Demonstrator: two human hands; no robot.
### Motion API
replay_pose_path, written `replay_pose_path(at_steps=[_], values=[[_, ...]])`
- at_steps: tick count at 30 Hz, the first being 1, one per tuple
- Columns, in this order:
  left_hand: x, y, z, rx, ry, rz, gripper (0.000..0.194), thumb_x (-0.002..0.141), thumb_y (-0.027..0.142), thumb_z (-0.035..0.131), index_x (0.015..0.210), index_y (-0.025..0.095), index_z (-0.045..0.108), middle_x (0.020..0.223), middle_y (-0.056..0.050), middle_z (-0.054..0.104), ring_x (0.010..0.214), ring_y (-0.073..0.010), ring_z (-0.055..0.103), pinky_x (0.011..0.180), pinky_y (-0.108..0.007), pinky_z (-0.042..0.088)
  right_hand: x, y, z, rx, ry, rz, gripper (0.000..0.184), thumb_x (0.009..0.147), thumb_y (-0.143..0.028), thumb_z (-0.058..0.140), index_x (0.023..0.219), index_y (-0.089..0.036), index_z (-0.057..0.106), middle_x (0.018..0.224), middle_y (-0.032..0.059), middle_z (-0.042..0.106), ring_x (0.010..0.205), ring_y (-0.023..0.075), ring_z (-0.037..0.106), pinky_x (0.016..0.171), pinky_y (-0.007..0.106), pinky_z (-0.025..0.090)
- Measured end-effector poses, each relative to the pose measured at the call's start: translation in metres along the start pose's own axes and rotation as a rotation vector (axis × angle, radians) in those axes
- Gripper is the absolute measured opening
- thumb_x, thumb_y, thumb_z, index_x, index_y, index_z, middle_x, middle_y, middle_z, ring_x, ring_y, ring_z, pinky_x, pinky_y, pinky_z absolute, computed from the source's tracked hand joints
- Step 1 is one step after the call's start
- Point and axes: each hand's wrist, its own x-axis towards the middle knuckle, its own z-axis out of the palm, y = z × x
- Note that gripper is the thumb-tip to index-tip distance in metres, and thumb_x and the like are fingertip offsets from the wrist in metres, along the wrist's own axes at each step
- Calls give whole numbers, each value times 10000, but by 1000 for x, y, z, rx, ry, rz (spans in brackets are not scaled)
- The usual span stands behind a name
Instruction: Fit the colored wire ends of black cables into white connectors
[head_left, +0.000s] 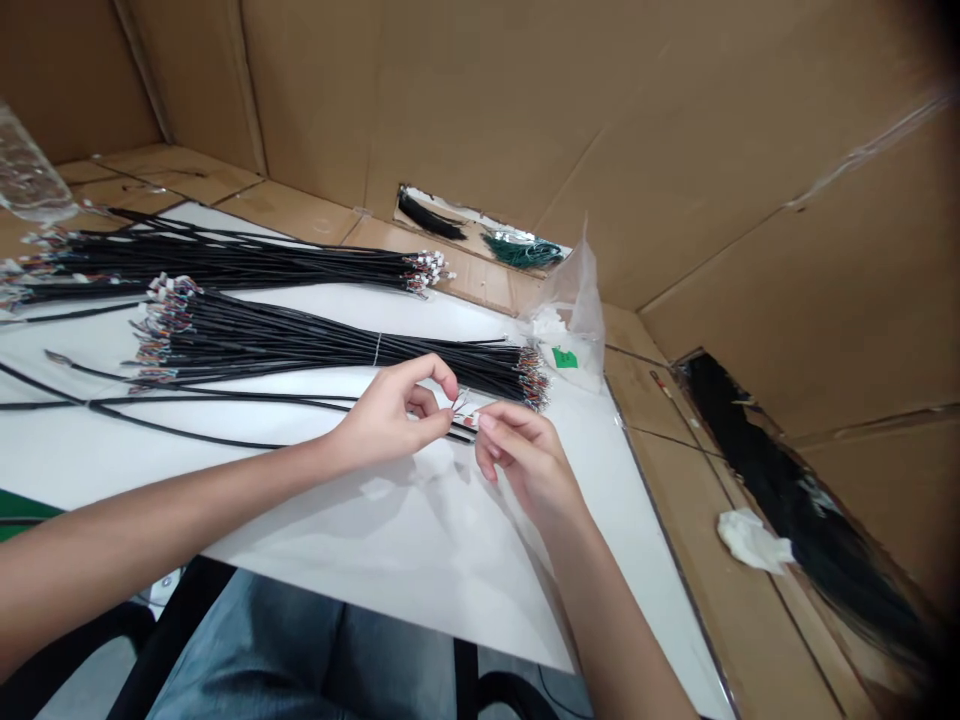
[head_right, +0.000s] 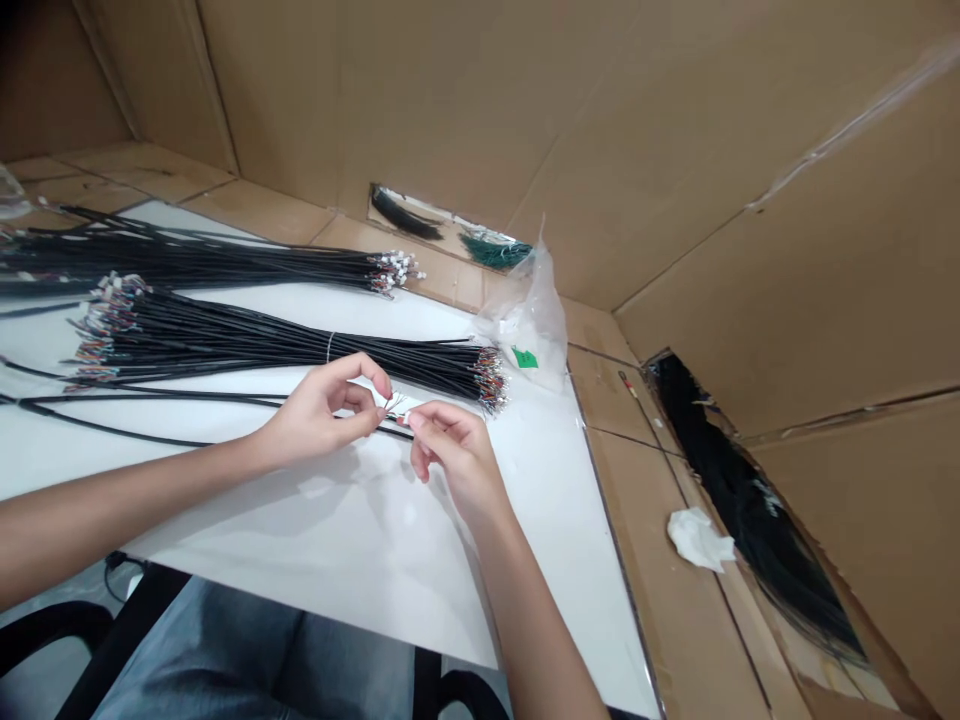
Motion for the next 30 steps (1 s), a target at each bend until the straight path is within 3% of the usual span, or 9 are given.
replay_pose_path(at_steps=[5,10,15,19,24,27,30], values=[[-1,-7,-1,281,14,300,144,732,71,592,854,139,624,888,-30,561,575,-52,481,538,-193,423,2,1,-1,75,-30,42,191,736,-328,716,696,-146,674,468,-76,392,347,63,445,353,188,303],[-2,-11,-2,377,-13,372,111,827,131,554,862,148,658,898,-54,575,652,-85,512,572,-206,429,4,3,-2,69,-48,32,208,743,-335,710,681,-149,640,479,-72,412,362,71,456,373,205,332],[1,-5,-4,283,-76,159,129,819,143,555,788,129,680,958,-47,533,550,-31,457,537,-201,411,6,7,-5,-81,-34,-63,248,778,-383,678,718,-146,634,464,-52,487,382,79,449,389,209,353],[4,-2,-5,129,-129,-12,134,807,208,590,788,135,701,994,-52,505,600,-53,515,526,-199,459,6,7,-8,-146,-50,-120,282,800,-422,652,764,-143,632,453,-47,527,369,81,465,405,207,365],[4,1,0,-34,-51,-68,93,755,217,640,809,141,648,1010,-38,492,541,-40,527,483,-206,457,4,1,-7,-163,-38,-214,291,796,-421,661,767,-132,645,462,-35,562,377,91,510,419,211,401],[5,1,3,-188,-3,-162,150,735,187,628,872,169,570,865,7,539,487,-47,521,474,-199,420,3,-4,-5,-120,4,-248,286,773,-410,691,735,-130,641,514,-24,590,401,95,551,415,208,433],[8,0,3,-280,-38,-319,131,746,230,594,849,153,568,687,26,556,464,-76,523,466,-204,404,1,-6,-4,-70,20,-233,291,746,-409,718,768,-125,659,577,-4,637,431,103,594,431,213,477]])
